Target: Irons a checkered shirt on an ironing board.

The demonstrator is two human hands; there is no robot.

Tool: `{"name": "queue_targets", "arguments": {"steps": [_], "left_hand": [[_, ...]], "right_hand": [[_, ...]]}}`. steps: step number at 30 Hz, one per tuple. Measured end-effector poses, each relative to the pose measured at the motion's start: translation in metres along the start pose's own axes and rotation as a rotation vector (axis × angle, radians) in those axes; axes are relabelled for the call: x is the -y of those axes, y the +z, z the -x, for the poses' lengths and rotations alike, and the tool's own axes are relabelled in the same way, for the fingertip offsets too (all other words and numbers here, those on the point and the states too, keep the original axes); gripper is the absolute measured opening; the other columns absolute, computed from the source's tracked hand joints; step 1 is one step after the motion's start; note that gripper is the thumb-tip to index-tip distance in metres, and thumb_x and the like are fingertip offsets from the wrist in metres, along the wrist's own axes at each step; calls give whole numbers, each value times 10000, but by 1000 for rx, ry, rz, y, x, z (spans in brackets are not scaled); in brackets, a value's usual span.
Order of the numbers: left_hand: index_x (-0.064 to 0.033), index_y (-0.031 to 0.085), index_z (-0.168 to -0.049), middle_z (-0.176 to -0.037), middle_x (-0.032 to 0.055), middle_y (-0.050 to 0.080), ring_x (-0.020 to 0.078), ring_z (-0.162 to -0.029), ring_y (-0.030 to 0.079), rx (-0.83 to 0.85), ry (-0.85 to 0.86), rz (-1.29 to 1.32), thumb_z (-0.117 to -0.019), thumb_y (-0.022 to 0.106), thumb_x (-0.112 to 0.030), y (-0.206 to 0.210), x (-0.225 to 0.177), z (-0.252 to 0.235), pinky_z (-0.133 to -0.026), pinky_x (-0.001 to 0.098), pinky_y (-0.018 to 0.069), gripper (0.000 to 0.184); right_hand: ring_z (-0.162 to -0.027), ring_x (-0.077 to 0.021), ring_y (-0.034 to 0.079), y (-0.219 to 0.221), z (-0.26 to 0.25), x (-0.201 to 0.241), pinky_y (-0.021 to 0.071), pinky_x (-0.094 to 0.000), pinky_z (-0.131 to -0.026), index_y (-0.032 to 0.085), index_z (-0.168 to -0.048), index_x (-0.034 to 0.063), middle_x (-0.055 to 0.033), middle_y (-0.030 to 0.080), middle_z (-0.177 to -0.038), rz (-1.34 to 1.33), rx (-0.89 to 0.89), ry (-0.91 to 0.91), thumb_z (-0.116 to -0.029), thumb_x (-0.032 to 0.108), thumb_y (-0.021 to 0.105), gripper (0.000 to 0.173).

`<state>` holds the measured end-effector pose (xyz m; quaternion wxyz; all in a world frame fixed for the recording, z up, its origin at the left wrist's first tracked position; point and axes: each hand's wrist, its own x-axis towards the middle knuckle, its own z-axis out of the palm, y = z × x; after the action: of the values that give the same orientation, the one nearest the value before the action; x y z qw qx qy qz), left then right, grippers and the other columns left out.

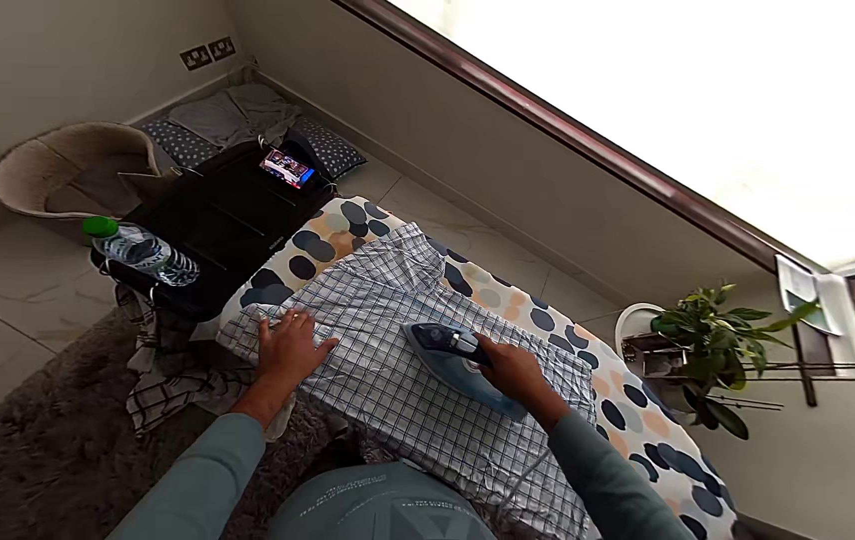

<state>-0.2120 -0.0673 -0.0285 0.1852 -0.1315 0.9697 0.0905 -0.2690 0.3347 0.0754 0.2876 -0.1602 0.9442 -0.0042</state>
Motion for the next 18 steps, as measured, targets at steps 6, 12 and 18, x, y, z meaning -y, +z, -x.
{"name": "queue_targets", "arguments": {"steps": [6,12,18], "left_hand": [[-112,503,-1517,-1630,54,412,291,-1563,245,23,-103,-23,-846,705,-672,2,-17,1,-1236,663,66,897],[-109,526,-1497,-1635,123,386,316,-1567,231,-92,-64,-56,-900,717,-572,9,-16,15,-1248,634,103,779],[-298,436,-1571,-1703,52,257,292,-1589,157,-130,95,5,-890,642,-686,51,2,47,-1235,614,181,810]], "right_hand": [[-1005,-442,705,24,63,-79,539,-644,-837,430,-1567,306,-199,735,-1085,2,32,100,-972,296,625,627],[-906,-464,723,68,124,-150,543,-664,-754,512,-1519,236,-210,752,-982,42,-67,102,-927,259,687,618],[-783,-496,719,95,167,-184,529,-677,-626,597,-1448,167,-237,743,-877,55,-136,3,-845,169,733,618]]}}
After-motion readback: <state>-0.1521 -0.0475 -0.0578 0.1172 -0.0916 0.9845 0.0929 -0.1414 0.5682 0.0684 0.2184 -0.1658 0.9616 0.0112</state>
